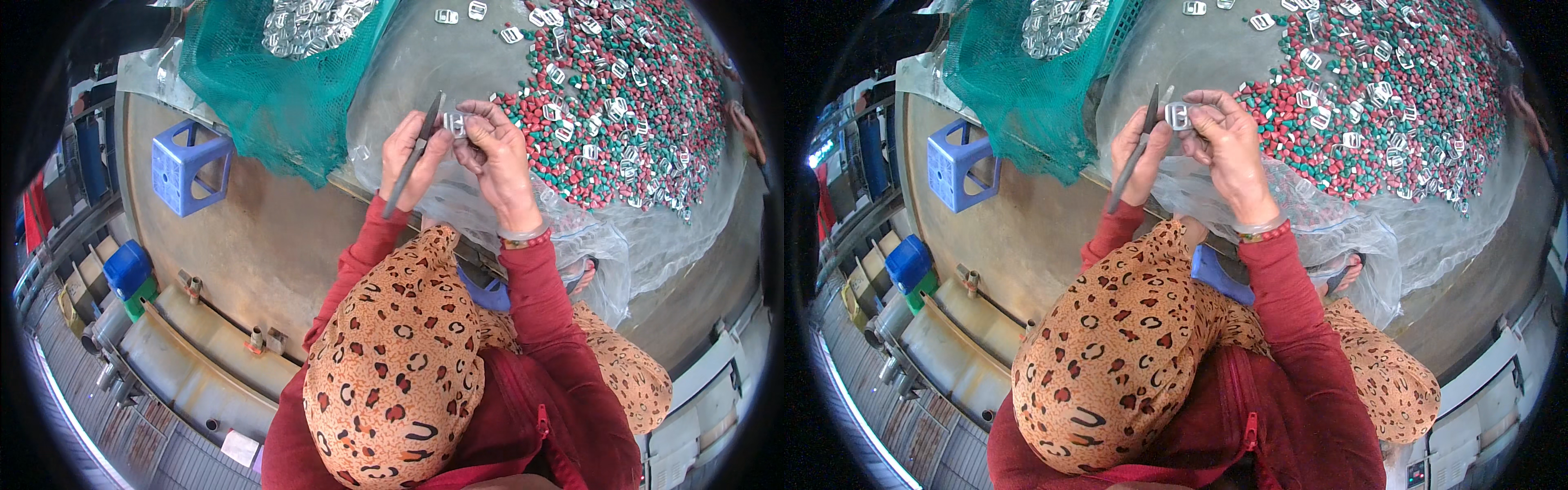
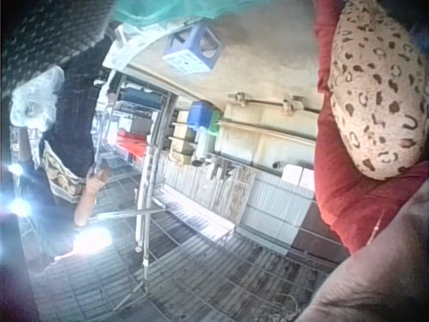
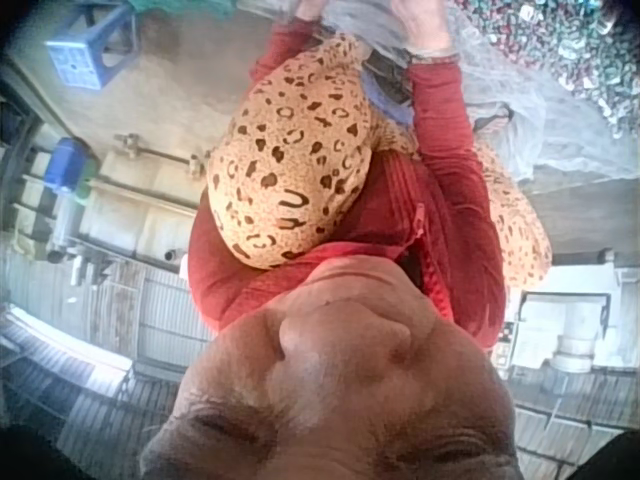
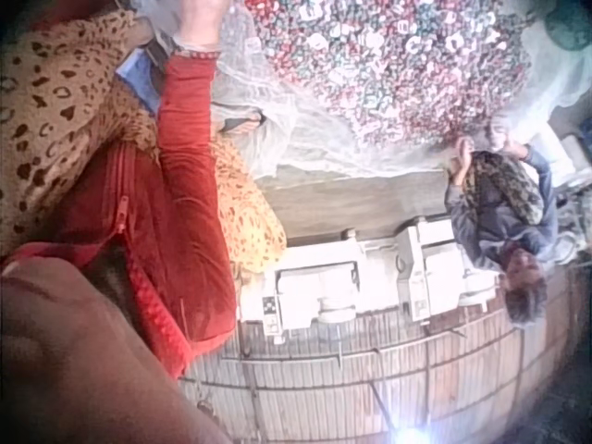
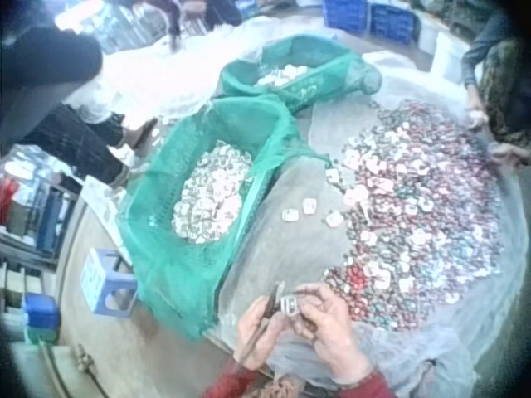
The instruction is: The person uses a pair of pliers to separate small colorful plastic tabs from a large pile and places the individual pieces into a green basket.
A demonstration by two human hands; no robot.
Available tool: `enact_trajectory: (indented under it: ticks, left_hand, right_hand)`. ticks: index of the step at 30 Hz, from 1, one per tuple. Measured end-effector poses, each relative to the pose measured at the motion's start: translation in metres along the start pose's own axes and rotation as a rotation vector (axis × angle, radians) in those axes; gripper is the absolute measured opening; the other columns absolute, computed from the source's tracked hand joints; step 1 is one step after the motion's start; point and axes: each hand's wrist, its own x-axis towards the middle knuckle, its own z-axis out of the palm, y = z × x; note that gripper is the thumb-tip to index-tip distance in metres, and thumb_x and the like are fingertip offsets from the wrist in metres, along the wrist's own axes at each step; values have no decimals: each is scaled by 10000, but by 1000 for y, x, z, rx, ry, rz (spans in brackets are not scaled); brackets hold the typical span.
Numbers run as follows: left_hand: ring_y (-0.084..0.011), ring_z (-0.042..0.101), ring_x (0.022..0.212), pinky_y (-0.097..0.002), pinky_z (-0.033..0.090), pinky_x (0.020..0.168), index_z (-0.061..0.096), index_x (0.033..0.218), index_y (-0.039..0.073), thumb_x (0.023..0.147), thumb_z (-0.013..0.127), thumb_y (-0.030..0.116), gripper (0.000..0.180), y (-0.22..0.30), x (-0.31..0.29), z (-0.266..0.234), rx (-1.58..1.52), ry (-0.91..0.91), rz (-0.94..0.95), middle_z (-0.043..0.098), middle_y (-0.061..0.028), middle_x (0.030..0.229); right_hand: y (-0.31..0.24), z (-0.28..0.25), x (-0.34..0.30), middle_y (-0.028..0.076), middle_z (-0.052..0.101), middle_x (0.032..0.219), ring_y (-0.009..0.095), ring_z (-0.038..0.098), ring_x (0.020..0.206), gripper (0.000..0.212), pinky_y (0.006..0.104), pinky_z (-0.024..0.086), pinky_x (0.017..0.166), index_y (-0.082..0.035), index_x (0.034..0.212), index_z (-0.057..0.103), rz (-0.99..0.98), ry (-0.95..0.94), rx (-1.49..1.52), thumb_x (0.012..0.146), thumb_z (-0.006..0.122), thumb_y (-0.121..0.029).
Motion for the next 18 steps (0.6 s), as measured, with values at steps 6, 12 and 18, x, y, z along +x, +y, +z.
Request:
enact_trajectory:
  ticks: [6, 12, 18]
  left_hand:
    - [-87, 534, 672, -221, 464, 645, 594, 948, -32, 846, 625, 115, 182, 11, 2, 0, -213, -89, -40, 562, -29, 850]
    - [-37, 485, 604, -179, 391, 513, 606, 913, 12, 848, 607, 96, 106, 2, -8, 3, -398, 38, -146, 534, 22, 732]
    - [-6, 430, 565, -169, 309, 471, 607, 1040, 17, 855, 598, 106, 206, 9, -11, 10, -528, -74, -332, 556, 41, 704]
  right_hand:
    - [-9, -5, 2, 71, 624, 819, 76, 481, 508, 148, 176, 309, 403, -18, 1000, 527, 278, -66, 360, 883, 560, -103]
    - [3, 6, -16, 38, 598, 701, 45, 419, 480, 73, 171, 272, 412, -78, 949, 537, 161, -114, 188, 884, 568, -91]
    - [-1, -6, -22, 29, 583, 736, 48, 421, 487, 66, 165, 277, 419, -69, 955, 545, 21, -63, 120, 890, 554, -79]
